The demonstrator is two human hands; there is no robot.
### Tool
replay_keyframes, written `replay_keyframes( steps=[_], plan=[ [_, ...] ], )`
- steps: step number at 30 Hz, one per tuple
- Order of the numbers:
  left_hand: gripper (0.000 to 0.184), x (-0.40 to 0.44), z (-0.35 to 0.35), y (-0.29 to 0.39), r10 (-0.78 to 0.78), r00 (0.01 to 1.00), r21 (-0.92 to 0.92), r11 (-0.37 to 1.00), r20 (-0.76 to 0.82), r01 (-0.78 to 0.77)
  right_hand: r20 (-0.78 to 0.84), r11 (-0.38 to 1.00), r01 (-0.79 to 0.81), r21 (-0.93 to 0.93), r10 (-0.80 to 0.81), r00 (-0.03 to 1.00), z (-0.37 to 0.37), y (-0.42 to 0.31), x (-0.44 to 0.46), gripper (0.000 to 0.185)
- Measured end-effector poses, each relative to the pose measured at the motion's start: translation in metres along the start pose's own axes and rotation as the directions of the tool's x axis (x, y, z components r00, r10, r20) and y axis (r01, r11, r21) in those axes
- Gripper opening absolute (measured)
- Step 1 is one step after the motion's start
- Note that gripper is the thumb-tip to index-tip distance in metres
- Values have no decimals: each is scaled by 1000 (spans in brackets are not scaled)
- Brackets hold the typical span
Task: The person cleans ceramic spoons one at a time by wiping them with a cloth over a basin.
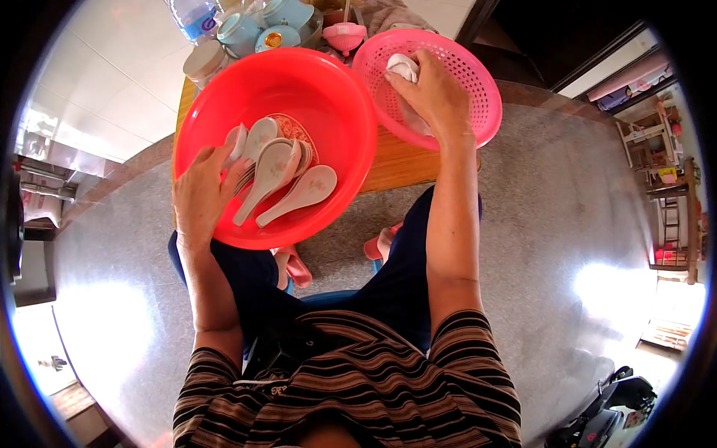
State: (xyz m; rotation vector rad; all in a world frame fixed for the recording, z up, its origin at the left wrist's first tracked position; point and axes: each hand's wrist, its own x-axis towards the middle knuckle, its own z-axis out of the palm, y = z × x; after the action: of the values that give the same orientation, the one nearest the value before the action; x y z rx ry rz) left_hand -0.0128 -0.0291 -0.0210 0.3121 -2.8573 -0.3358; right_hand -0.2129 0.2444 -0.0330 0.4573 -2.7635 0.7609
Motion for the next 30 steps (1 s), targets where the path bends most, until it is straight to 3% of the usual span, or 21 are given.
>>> replay_keyframes(
  steps=[4, 9, 11, 14, 15, 17, 20, 25, 30],
  plan=[
    [54, 0, 2, 2, 75, 997, 31, 997, -21, -75, -53, 998, 37, 49, -34, 998, -9, -10, -1, 47],
    [53, 3, -2, 8, 76, 996, 7, 997, 54, -77, -160, 990, 60, 125, -40, 986, -12, -15, 2, 46],
    [52, 4, -5, 11, 75, 995, 33, 996, 65, -77, -299, 976, 89, 201, -25, 954, -14, -22, 0, 39],
    [56, 8, -8, 14, 51, 994, 91, 994, 94, -60, -272, 934, 69, 352, 31, 962, -19, -34, -3, 40],
    [55, 10, -5, 12, 107, 993, 125, 986, 58, -113, -273, 931, 71, 357, 31, 962, -23, -40, -6, 40],
    [54, 12, -2, 14, 165, 986, 160, 973, 21, -167, -339, 882, 301, 362, -176, 924, -32, -54, -15, 33],
    [48, 12, 0, 26, 201, 975, 101, 972, 97, -210, -360, 816, 430, 386, -296, 885, -33, -63, -20, 27],
    [26, 11, 6, 28, 283, 958, 265, 922, 38, -283, -403, 790, 515, 334, -374, 835, -32, -73, -27, 27],
    [19, 20, 6, 26, 228, 969, 169, 955, 101, -242, -362, 800, 510, 316, -395, 844, -30, -74, -29, 26]
  ],
)
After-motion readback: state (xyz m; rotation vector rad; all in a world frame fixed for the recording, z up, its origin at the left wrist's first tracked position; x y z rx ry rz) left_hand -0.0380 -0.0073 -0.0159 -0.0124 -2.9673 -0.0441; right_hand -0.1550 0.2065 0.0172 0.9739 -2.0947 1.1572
